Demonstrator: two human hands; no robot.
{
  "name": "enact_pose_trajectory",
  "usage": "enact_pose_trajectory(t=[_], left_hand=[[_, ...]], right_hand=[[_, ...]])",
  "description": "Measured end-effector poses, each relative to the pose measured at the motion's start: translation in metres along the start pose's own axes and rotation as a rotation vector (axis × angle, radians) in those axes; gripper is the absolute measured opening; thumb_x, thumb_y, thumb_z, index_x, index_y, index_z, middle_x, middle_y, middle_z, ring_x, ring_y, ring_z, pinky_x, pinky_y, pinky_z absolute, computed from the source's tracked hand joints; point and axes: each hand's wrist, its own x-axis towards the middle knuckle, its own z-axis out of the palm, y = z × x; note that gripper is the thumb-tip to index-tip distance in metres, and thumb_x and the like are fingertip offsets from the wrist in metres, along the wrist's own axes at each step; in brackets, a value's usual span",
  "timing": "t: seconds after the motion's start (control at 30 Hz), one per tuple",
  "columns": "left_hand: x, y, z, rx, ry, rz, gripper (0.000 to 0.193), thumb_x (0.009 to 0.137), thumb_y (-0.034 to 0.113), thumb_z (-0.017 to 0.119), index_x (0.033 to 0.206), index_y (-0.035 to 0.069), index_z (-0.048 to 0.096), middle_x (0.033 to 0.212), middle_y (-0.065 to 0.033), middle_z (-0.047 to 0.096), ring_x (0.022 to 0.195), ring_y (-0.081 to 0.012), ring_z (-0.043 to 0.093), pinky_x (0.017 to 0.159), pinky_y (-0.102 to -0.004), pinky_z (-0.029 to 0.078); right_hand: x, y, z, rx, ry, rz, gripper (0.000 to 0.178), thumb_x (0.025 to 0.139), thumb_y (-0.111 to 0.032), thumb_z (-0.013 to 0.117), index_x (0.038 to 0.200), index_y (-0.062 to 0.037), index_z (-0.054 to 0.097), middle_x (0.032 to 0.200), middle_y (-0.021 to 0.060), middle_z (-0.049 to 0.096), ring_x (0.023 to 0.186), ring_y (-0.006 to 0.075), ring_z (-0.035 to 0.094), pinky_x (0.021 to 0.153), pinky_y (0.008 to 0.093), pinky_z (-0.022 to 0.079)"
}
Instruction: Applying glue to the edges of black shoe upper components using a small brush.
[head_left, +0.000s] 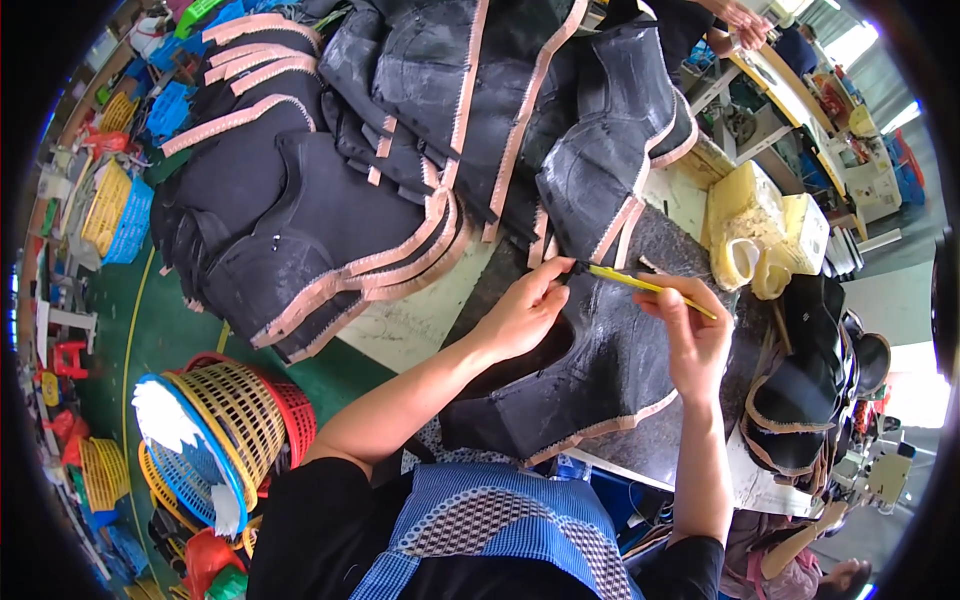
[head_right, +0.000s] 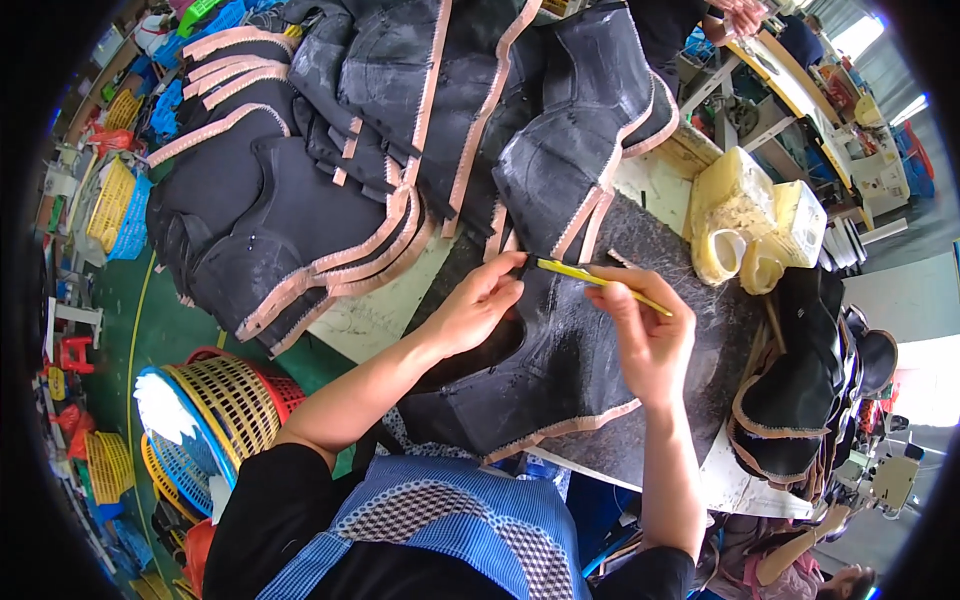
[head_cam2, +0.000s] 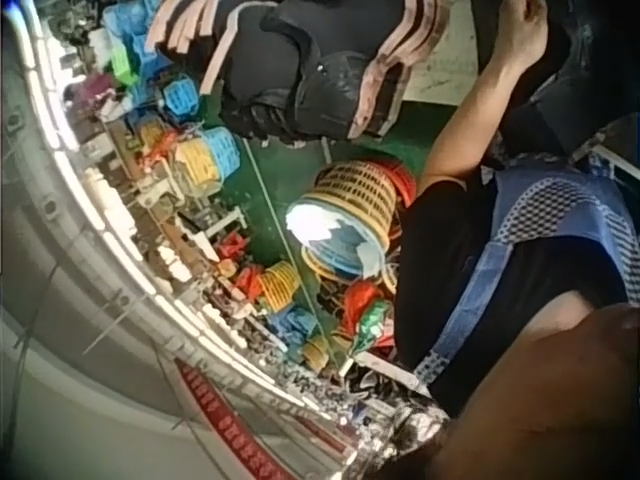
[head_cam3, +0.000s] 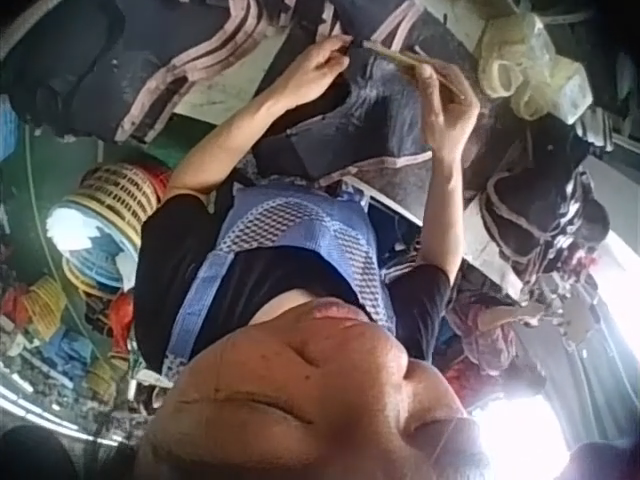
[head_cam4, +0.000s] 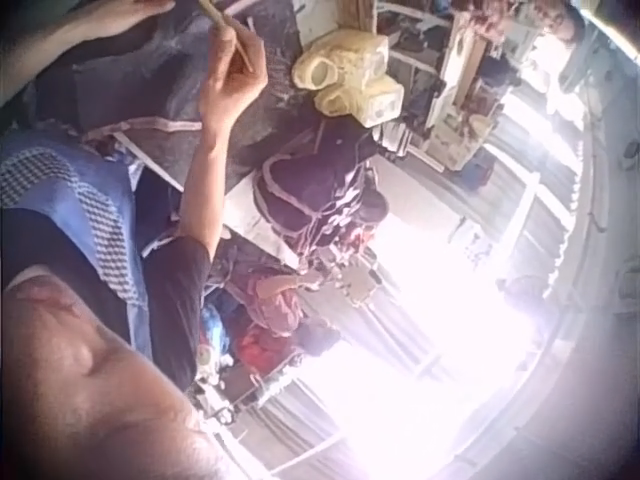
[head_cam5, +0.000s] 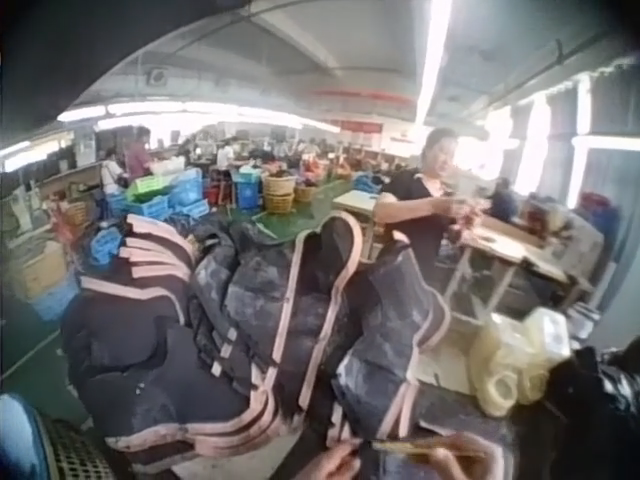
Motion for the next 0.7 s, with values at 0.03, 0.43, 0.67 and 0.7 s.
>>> enact_pose_trajectory(t=[0.03, 0.43, 0.67, 0.7], left_hand=[[0.001, 0.003, 0.001, -0.008, -0.016, -0.005, 0.037, 0.100, 0.007, 0.052, 0.137, 0.001, 0.047, 0.090, 0.0026, 0.052, 0.079, -0.0045, 0.047, 0.069, -0.0204, 0.041], [0.010, -0.007, 0.002, -0.164, -0.054, 0.166, 0.037, 0.102, 0.003, 0.047, 0.138, 0.002, 0.051, 0.127, -0.0042, 0.059, 0.114, -0.0098, 0.054, 0.101, -0.0240, 0.042], [0.022, 0.052, 0.009, -0.269, -0.005, 0.330, 0.035, 0.101, 0.009, 0.049, 0.136, 0.006, 0.054, 0.125, 0.0019, 0.059, 0.107, -0.0044, 0.053, 0.094, -0.0197, 0.040], [0.023, 0.077, 0.008, -0.198, 0.046, 0.342, 0.035, 0.103, 0.010, 0.048, 0.136, 0.004, 0.054, 0.123, 0.0001, 0.060, 0.104, -0.0061, 0.056, 0.094, -0.0211, 0.042]], right_hand=[[0.001, 0.006, 0.006, -0.098, 0.001, -0.026, 0.020, 0.097, -0.014, 0.064, 0.106, 0.0030, 0.069, 0.092, 0.0107, 0.072, 0.084, 0.0138, 0.070, 0.076, 0.0254, 0.055], [-0.041, 0.018, 0.017, -0.222, -0.132, 0.127, 0.016, 0.090, -0.013, 0.068, 0.092, 0.0023, 0.071, 0.080, 0.0119, 0.070, 0.074, 0.0164, 0.068, 0.070, 0.0298, 0.054], [-0.056, -0.008, -0.055, 0.090, 0.169, 0.092, 0.030, 0.096, -0.026, 0.065, 0.100, 0.0038, 0.066, 0.083, 0.0115, 0.070, 0.062, 0.0160, 0.068, 0.060, 0.0263, 0.056], [-0.042, -0.011, -0.086, -0.012, 0.319, 0.003, 0.030, 0.100, -0.027, 0.060, 0.102, 0.0031, 0.064, 0.081, 0.0105, 0.069, 0.059, 0.0145, 0.067, 0.055, 0.0249, 0.054]])
